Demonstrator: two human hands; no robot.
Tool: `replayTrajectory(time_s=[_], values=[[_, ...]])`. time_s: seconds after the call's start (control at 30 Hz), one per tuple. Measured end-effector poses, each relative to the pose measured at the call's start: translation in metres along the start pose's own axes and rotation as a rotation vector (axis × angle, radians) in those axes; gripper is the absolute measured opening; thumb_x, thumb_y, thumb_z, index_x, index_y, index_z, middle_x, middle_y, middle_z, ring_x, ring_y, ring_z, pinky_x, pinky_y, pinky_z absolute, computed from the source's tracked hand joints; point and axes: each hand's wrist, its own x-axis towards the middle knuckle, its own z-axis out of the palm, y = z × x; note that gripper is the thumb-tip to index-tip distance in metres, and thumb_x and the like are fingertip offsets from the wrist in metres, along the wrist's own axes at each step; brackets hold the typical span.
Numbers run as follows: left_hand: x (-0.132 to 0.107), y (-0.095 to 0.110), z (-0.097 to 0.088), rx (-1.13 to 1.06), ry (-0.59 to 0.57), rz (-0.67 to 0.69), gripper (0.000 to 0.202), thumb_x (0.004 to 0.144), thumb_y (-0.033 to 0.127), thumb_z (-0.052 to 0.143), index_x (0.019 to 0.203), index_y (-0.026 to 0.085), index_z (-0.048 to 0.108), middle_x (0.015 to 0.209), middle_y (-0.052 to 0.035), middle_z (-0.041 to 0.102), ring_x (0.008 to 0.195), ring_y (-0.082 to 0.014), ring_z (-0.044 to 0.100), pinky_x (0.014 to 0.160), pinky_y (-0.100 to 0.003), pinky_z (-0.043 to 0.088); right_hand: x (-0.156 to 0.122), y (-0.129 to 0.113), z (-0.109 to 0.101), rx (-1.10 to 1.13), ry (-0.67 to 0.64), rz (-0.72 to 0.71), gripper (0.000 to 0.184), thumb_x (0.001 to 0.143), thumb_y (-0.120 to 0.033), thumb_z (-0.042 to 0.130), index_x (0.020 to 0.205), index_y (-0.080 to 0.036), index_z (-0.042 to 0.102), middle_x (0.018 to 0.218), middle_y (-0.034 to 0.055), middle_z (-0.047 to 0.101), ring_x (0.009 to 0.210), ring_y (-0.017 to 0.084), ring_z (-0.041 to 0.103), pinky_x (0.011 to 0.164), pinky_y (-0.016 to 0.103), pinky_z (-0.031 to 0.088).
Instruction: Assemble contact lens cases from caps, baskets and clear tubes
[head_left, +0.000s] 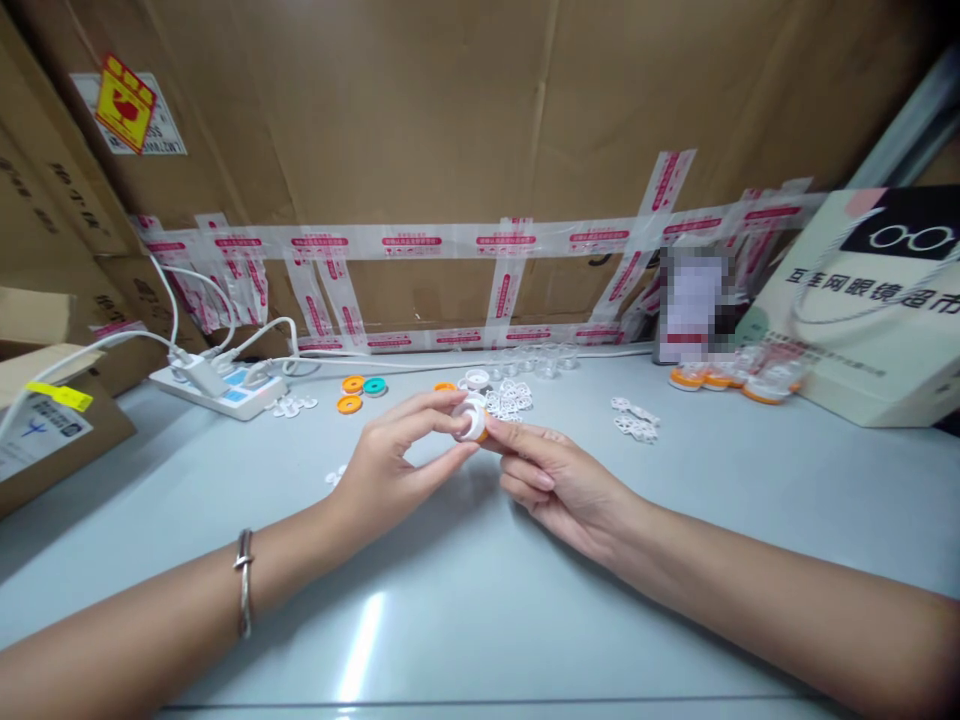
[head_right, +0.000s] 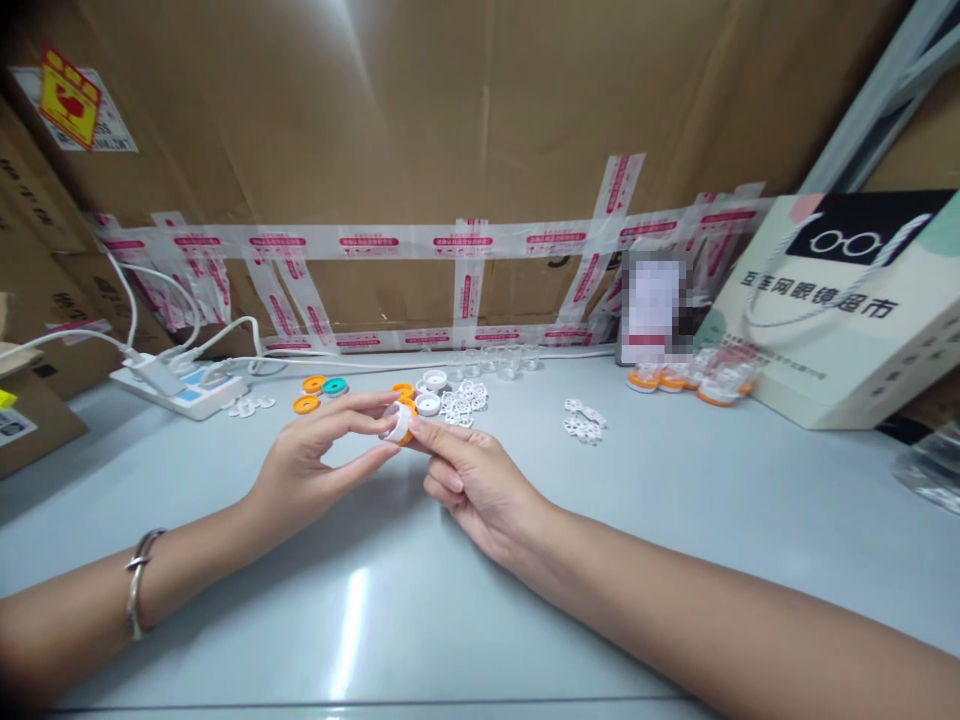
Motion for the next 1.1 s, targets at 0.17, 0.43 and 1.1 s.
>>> replayTrajectory(time_s=[0.17,0.43,1.1], values=[[0.0011,0.0013,-0.0020,-0.009,0.003,-0.025,0.004,0.077,0.018,0.064,0.081,0.018,0.064,0.094,-0.0060,0.068,0.091,-0.0179,0.064,0.083,-0.033,0.051,0.0028,0.0022,-0.0016,0.075,-0.019,0.026,0.010,0.067,-0.020,0.072,0.074,-0.014,0.069,0.073,-0.0004,0.064,0.038,-0.002,0.013,0.034,0.018,0.014],[0.0023,0.0011,-0.0024,0.003,-0.017,-0.088,0.036,0.073,0.024,0.069,0.106,0.018,0.055,0.097,-0.0062,0.066,0.085,-0.0168,0.063,0.080,-0.032,0.051,0.0036,0.0030,-0.0022,0.068,-0.009,0.042,0.009,0.067,-0.020,0.072,0.069,-0.012,0.066,0.074,-0.0008,0.061,0.038,-0.003,0.014,0.034,0.020,0.013],[0.0018,-0.0038,-0.0079,0.056,-0.104,-0.008,0.027,0.080,0.024,0.060,0.107,0.020,0.058,0.094,-0.0062,0.065,0.088,-0.0181,0.059,0.080,-0.034,0.048,0.0087,0.0038,-0.0036,0.070,-0.048,0.074,0.012,0.067,-0.021,0.072,0.070,-0.013,0.064,0.055,-0.0074,0.046,0.040,0.000,0.011,0.035,0.019,0.013]])
